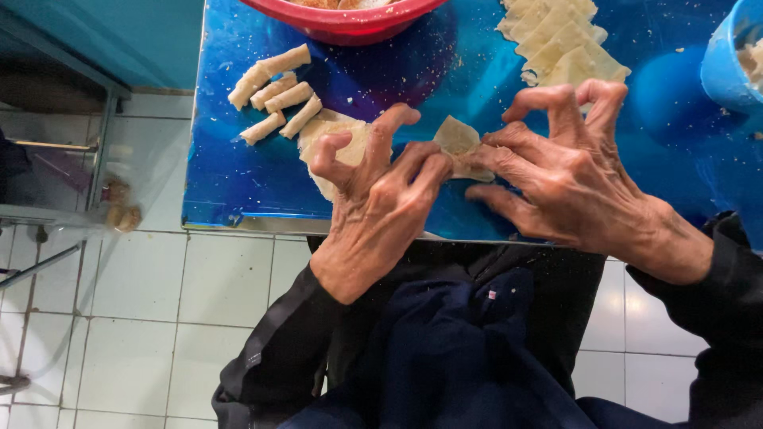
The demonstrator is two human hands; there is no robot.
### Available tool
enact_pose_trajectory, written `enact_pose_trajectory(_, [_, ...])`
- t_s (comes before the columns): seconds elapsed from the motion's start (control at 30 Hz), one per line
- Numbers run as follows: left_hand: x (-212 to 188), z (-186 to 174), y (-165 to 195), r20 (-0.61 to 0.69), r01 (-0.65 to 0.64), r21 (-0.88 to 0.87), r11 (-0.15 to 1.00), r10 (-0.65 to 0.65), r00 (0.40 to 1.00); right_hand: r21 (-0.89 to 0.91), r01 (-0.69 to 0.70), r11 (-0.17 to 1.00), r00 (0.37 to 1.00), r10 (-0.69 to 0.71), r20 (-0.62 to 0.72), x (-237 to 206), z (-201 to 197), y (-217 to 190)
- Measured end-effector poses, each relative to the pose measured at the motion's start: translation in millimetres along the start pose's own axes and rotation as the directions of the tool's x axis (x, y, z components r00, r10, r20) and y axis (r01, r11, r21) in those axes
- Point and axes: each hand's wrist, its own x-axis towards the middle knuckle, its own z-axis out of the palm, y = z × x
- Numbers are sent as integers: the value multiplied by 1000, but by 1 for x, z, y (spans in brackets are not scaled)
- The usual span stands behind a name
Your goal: The person sits at a blue table and makes filled rolls from thin pastry sheets. They spoon a brown filling from a red bowl onto a triangular wrapper, fold and roll the wrapper by hand into a cylinder, and set the finished roll with the others on the table, repeating the cycle.
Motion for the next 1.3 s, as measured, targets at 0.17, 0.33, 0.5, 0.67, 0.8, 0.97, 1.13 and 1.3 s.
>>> enact_pose_trajectory(0.17, [4, -3, -8, 23, -21, -170, 985, 25, 999, -176, 84, 981, 996, -88, -14, 4, 0, -1])
enact_pose_trajectory(0.33, [13, 1, -12, 62, -5, -158, 987, 15, 998, 46, -30, 999, 994, 25, 102, 9, 7, 18])
enact_pose_trajectory(0.5, [18, 7, -15, 29, 3, -185, 983, 2, 1000, 227, -136, 964, 980, 97, 172, 13, 19, 35])
enact_pose_trajectory(0.67, [21, 7, -12, 35, 2, -146, 989, 3, 999, 272, -151, 950, 981, 111, 157, 11, 25, 40])
enact_pose_trajectory(0.8, [16, 1, -13, 53, -21, -186, 982, 32, 998, 262, -165, 951, 981, 131, 143, 8, 23, 33])
enact_pose_trajectory(0.97, [12, 9, -16, 28, -22, -215, 976, 28, 999, 113, -69, 991, 996, 62, 66, 10, 11, 17])
enact_pose_trajectory(1.13, [9, 13, -19, 90, -5, -316, 949, 35, 995, 8, -6, 1000, 1000, 6, 14, 12, 8, 9])
enact_pose_trajectory(1.3, [12, 15, -17, 72, 4, -329, 944, 21, 997, -63, 35, 997, 999, -36, -19, 6, 14, 13])
